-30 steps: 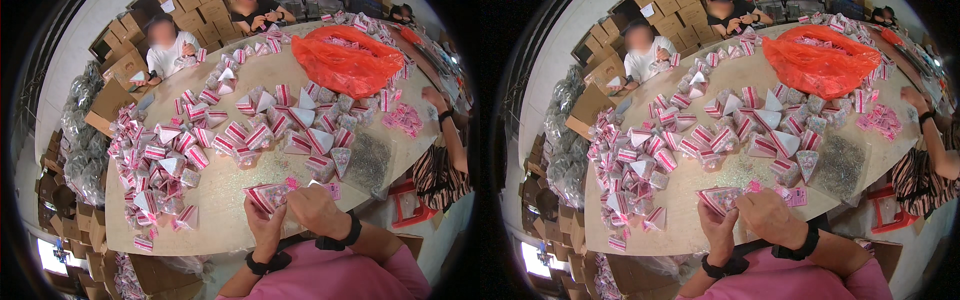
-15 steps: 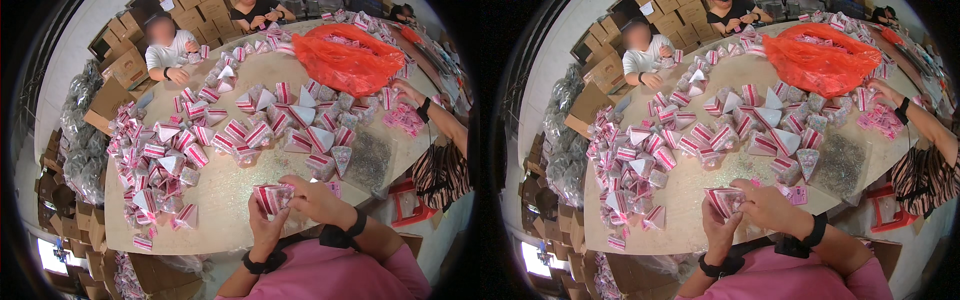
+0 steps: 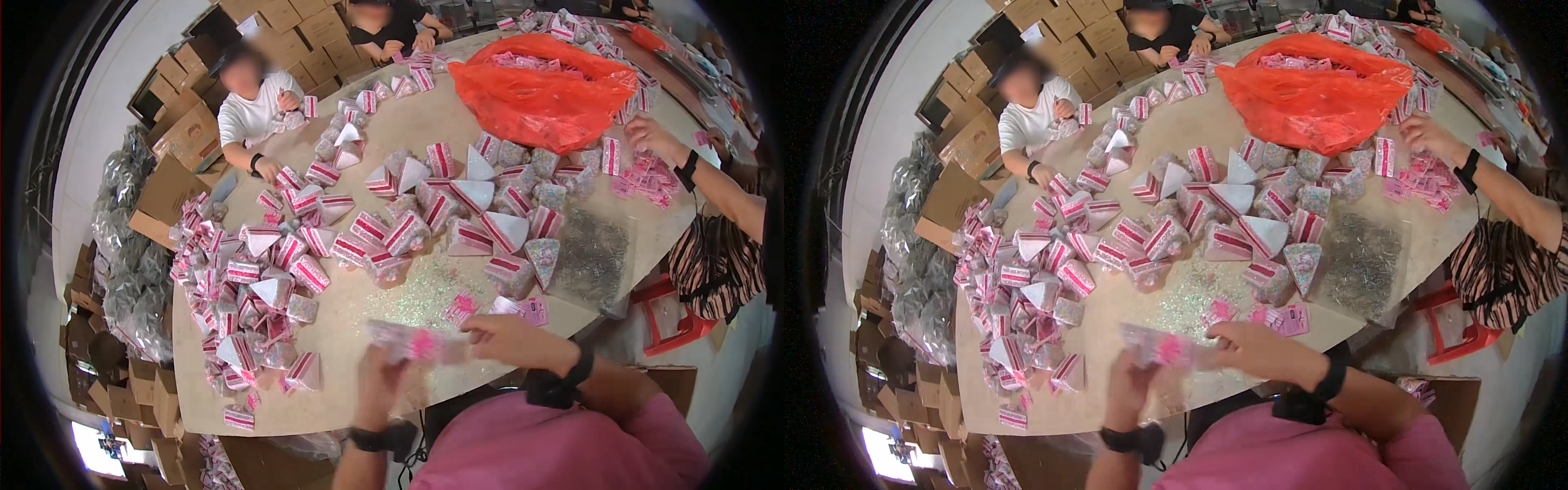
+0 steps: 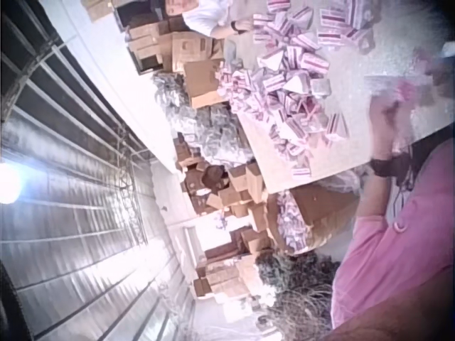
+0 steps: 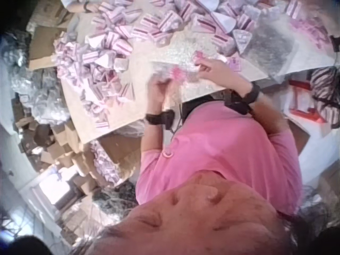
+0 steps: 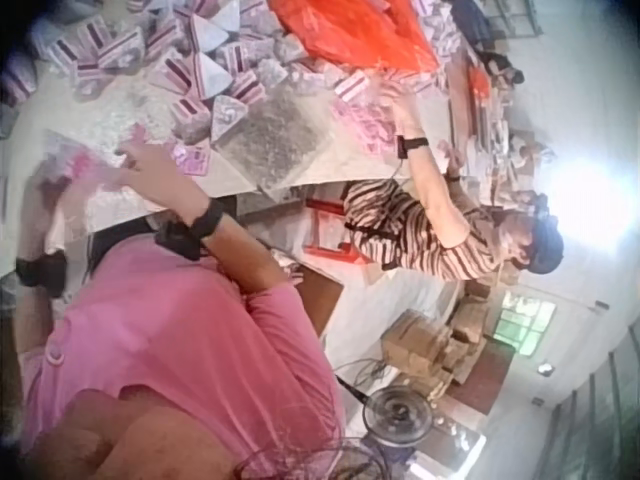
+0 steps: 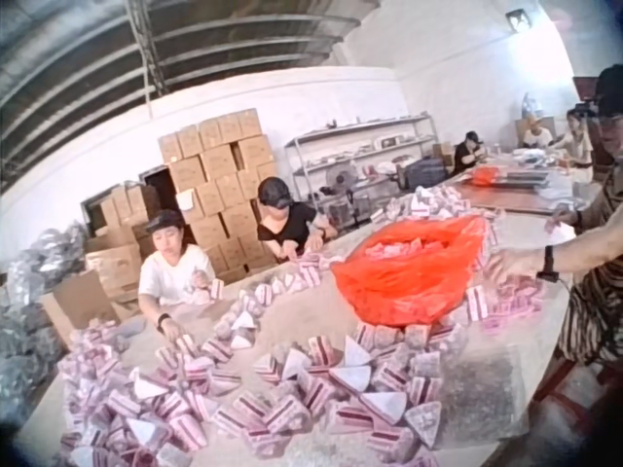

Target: The person is packaging small items into pink and white triangular boxes.

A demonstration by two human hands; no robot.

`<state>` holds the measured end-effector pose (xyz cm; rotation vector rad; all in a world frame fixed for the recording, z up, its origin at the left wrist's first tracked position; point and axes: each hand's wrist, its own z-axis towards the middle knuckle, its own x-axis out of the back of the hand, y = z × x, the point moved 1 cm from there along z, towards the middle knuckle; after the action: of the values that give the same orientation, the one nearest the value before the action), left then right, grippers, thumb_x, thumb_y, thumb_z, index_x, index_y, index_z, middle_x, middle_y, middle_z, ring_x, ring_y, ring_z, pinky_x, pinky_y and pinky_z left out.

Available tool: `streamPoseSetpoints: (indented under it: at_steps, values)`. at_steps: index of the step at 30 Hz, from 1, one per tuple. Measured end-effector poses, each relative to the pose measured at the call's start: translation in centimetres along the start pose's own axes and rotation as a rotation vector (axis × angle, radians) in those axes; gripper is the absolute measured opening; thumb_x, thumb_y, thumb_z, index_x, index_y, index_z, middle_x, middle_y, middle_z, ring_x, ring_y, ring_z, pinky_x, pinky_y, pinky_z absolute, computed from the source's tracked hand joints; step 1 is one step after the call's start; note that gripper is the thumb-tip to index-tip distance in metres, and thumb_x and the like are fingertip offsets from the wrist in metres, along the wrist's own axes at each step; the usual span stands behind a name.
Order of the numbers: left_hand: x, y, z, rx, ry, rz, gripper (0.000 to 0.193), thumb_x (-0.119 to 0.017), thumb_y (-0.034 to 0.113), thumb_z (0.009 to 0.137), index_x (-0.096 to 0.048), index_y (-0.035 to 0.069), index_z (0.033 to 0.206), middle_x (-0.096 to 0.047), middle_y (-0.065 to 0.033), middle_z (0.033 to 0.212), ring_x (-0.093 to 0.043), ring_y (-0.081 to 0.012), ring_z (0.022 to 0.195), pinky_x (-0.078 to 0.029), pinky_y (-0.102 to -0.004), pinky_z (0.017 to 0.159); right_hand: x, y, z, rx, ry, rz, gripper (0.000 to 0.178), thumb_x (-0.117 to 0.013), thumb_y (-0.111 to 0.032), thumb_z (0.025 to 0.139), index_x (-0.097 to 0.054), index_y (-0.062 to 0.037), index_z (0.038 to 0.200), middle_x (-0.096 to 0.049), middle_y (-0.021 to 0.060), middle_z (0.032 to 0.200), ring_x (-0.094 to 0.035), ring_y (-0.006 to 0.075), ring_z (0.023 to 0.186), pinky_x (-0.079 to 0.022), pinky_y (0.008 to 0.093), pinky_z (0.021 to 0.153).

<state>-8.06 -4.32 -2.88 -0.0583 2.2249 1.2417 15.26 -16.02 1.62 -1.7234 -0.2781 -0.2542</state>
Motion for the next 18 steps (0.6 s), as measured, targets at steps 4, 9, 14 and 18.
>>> streamPoseSetpoints:
  at_steps: [4,9,14,18]
  values:
    - [3.6,11.0,1.4,-0.336,0.103,-0.184,0.037,-0.049,0.032,0.095,-0.050,0.006,0.121,-0.052,-0.0072,0.119,-0.053,-0.0182,0.104,-0.040,-0.0467,0.095,5.5,1.8,-3.2,-0.171,0.218,0.290,0.028,-0.063,-0.017,0.083,-0.061,-0.0006,0.105,-0.065,0.0074,0.086,-0.061,0.0109,0.074,-0.048,0.0247,0.059]
    - [9.1,12.7,3.4,-0.526,0.239,0.366,0.038,-0.052,0.030,0.091,-0.048,0.010,0.123,-0.053,-0.0040,0.119,-0.052,-0.0183,0.105,-0.040,-0.0406,0.088,12.4,7.0,-6.9,-0.147,0.551,-0.083,0.019,-0.060,-0.010,0.079,-0.063,-0.0013,0.095,-0.064,0.0123,0.083,-0.062,0.0213,0.073,-0.049,0.0320,0.061]
    - [3.8,5.2,5.2,-0.298,0.235,0.753,0.049,-0.065,0.014,0.080,-0.047,0.001,0.124,-0.055,-0.0103,0.116,-0.053,-0.0148,0.095,-0.046,-0.0257,0.074,12.1,10.4,-8.0,-0.191,0.525,-0.860,0.015,-0.059,-0.005,0.073,-0.059,-0.0011,0.087,-0.058,0.0209,0.088,-0.058,0.0404,0.084,-0.048,0.0455,0.073]
    - [-0.1,6.0,9.9,-0.394,0.269,0.886,0.067,-0.069,0.019,0.077,-0.038,-0.002,0.133,-0.047,-0.0176,0.127,-0.051,-0.0242,0.105,-0.044,-0.0341,0.087,11.8,12.2,-7.1,-0.263,0.527,-0.939,0.011,-0.060,-0.004,0.072,-0.056,-0.0009,0.082,-0.055,0.0195,0.086,-0.058,0.0393,0.083,-0.048,0.0462,0.073]
